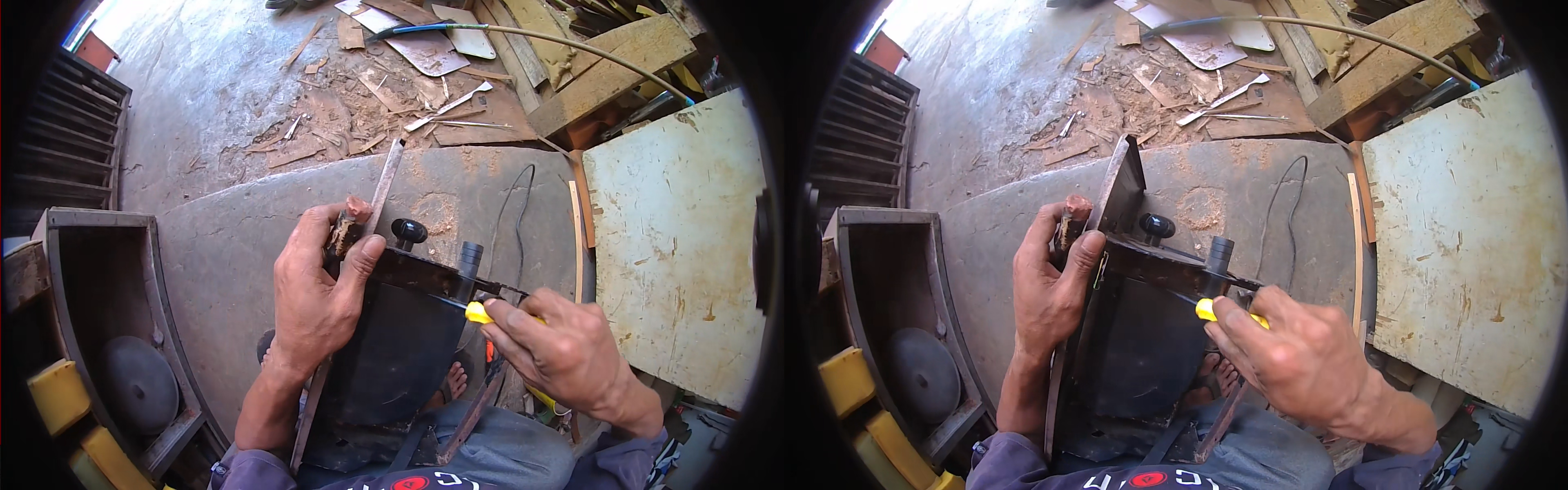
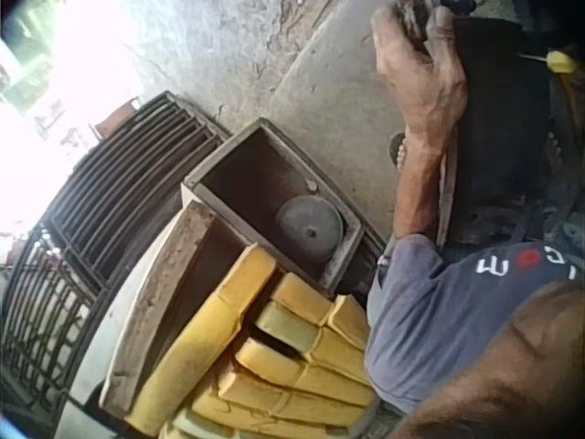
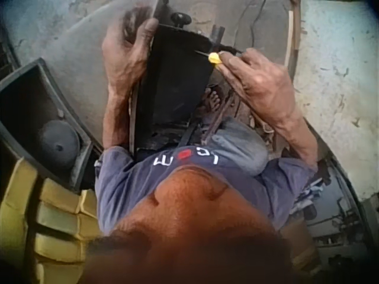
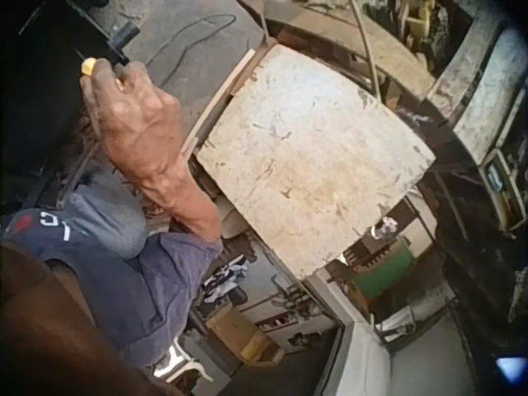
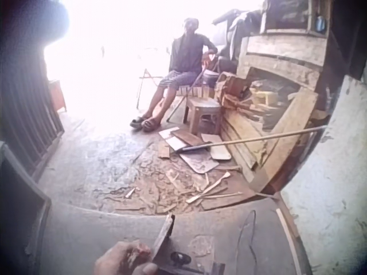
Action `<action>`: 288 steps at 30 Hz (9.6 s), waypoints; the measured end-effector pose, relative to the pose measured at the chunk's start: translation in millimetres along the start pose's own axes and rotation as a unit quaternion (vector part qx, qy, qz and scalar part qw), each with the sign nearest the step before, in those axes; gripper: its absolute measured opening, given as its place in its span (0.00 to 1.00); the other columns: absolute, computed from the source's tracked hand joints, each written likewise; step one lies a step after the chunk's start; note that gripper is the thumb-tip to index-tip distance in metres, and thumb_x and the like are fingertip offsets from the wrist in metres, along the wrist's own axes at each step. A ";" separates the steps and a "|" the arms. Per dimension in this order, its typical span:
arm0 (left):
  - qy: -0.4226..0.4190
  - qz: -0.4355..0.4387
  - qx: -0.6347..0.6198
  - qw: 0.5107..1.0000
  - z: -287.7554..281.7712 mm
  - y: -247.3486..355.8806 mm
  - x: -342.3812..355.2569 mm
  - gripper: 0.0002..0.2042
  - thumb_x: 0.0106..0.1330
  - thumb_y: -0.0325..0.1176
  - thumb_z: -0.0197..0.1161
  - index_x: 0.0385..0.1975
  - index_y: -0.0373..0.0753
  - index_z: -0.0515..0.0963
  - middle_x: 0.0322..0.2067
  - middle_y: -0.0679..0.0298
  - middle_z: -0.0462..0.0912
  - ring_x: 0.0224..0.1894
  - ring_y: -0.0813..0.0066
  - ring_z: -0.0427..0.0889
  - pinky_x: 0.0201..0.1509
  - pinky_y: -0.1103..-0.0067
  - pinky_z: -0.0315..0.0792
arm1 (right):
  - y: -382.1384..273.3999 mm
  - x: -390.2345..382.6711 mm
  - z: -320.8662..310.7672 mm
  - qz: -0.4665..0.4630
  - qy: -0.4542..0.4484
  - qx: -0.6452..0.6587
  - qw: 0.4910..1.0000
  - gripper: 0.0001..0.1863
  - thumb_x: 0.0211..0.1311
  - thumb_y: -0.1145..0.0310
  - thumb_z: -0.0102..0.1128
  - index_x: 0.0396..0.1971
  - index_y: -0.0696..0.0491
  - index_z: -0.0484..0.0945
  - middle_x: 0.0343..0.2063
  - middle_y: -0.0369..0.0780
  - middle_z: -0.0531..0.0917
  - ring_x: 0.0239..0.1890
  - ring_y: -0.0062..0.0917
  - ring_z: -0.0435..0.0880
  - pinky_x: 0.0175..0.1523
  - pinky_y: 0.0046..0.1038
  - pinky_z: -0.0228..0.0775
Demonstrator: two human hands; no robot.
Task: The person repairs a small table saw by hammering pins into the frame and using pliers to adjust internal components.
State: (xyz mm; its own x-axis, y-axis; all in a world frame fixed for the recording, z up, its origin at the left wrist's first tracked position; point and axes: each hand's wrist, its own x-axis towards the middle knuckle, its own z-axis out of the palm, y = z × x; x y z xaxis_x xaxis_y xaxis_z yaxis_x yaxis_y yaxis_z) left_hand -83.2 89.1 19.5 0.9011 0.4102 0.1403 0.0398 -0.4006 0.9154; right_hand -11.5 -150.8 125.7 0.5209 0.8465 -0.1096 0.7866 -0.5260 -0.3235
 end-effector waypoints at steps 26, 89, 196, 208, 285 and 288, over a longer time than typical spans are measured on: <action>0.014 -0.070 -0.127 0.989 1.1 -9.5 -3.2 0.13 0.68 0.32 0.68 0.46 0.32 0.77 0.41 0.54 0.83 0.44 0.70 0.82 0.51 0.74 0.74 | -36.4 59.4 -4.1 -0.053 -0.093 -0.119 0.987 0.09 0.59 0.65 0.71 0.33 0.54 0.83 0.22 0.39 0.76 0.16 0.27 0.78 0.21 0.29 0.72; 0.025 0.015 0.205 0.978 -132.6 22.3 -8.1 0.11 0.75 0.35 0.59 0.40 0.31 0.76 0.35 0.59 0.81 0.35 0.74 0.79 0.41 0.78 0.73 | 10.2 29.1 2.2 -0.120 0.283 0.549 0.777 0.13 0.69 0.62 0.53 0.33 0.56 0.79 0.21 0.36 0.78 0.20 0.18 0.74 0.24 0.24 0.67; -0.161 0.062 0.179 0.969 -46.1 15.4 -72.9 0.15 0.51 0.11 0.61 0.36 0.33 0.68 0.34 0.54 0.68 0.39 0.54 0.70 0.38 0.64 0.66 | -89.8 -7.5 182.8 -0.357 -0.049 0.169 0.917 0.19 0.58 0.62 0.52 0.46 0.57 0.78 0.46 0.42 0.81 0.57 0.34 0.75 0.71 0.40 0.58; -0.126 0.130 0.192 0.965 -44.6 12.0 -63.9 0.15 0.54 0.17 0.67 0.38 0.33 0.70 0.36 0.51 0.71 0.32 0.58 0.76 0.28 0.69 0.73 | -94.3 -0.2 187.2 -0.312 -0.007 0.216 0.925 0.15 0.55 0.64 0.57 0.39 0.57 0.80 0.39 0.40 0.81 0.52 0.33 0.77 0.65 0.37 0.65; -0.262 0.143 0.077 0.951 48.3 57.7 -15.9 0.12 0.61 0.28 0.71 0.43 0.35 0.80 0.36 0.57 0.86 0.36 0.62 0.88 0.38 0.72 0.81 | 32.5 -140.5 92.9 0.219 0.285 0.446 0.820 0.18 0.68 0.63 0.64 0.48 0.57 0.70 0.24 0.38 0.80 0.23 0.19 0.75 0.31 0.21 0.67; -0.240 0.153 0.045 0.958 47.3 55.5 -13.2 0.12 0.60 0.28 0.71 0.42 0.36 0.80 0.35 0.59 0.86 0.37 0.59 0.88 0.38 0.71 0.80 | 14.7 -157.1 92.3 0.151 0.370 0.432 0.809 0.22 0.69 0.55 0.63 0.49 0.55 0.68 0.22 0.35 0.74 0.18 0.16 0.69 0.24 0.20 0.62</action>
State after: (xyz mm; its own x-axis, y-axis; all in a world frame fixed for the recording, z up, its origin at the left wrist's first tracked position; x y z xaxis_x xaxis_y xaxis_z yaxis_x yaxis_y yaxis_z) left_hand -72.5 22.8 50.6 0.9705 -0.1530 0.1865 -0.2395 -0.5193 0.8204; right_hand -112.4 -283.9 51.4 0.9530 0.2419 0.1826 0.2280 -0.1753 -0.9578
